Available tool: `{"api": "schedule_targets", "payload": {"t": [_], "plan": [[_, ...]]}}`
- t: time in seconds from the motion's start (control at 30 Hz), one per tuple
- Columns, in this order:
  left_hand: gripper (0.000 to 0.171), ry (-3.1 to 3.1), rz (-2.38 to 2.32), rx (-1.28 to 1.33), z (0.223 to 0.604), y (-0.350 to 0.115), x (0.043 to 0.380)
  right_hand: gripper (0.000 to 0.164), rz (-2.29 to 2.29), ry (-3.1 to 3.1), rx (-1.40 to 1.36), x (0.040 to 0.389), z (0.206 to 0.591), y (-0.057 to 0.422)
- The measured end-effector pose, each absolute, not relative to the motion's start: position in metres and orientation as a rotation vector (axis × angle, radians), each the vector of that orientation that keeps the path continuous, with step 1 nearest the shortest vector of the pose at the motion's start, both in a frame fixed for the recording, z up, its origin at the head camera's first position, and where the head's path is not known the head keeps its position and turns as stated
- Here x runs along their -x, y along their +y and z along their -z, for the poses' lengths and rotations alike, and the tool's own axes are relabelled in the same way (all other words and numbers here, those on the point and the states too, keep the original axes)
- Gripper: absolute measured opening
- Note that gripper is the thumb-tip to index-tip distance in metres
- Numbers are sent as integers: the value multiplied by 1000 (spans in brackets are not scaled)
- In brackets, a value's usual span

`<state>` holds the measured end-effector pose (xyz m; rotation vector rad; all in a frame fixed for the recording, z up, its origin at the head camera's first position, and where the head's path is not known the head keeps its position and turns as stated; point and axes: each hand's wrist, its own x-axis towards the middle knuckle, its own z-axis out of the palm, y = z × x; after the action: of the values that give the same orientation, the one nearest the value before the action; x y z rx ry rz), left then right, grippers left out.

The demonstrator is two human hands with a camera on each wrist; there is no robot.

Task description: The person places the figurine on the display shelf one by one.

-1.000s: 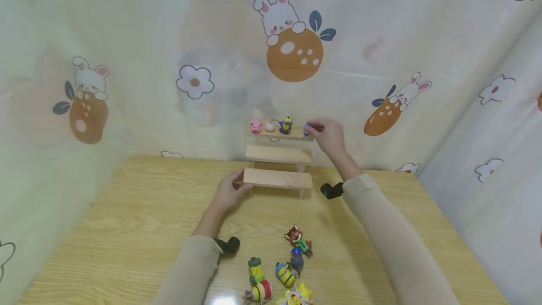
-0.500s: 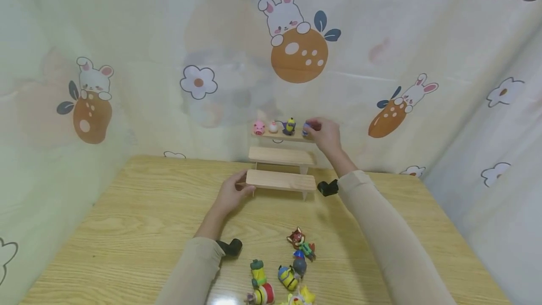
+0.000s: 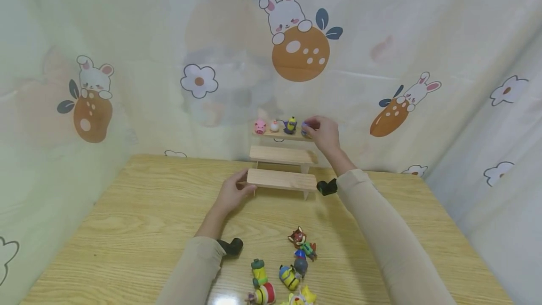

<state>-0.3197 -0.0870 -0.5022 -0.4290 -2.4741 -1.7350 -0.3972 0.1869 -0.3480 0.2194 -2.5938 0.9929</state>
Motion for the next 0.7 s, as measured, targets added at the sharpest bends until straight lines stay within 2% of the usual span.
{"api": "schedule_targets", "payload": {"t": [0.43,0.7], "plan": [[59,-2460,1750,450,502,-88,321,26,-983,-2636,-214,395,344,189],[66,-2497,1706,452,505,-88,323,26,-963,-2654,-209,393,341,190]]}}
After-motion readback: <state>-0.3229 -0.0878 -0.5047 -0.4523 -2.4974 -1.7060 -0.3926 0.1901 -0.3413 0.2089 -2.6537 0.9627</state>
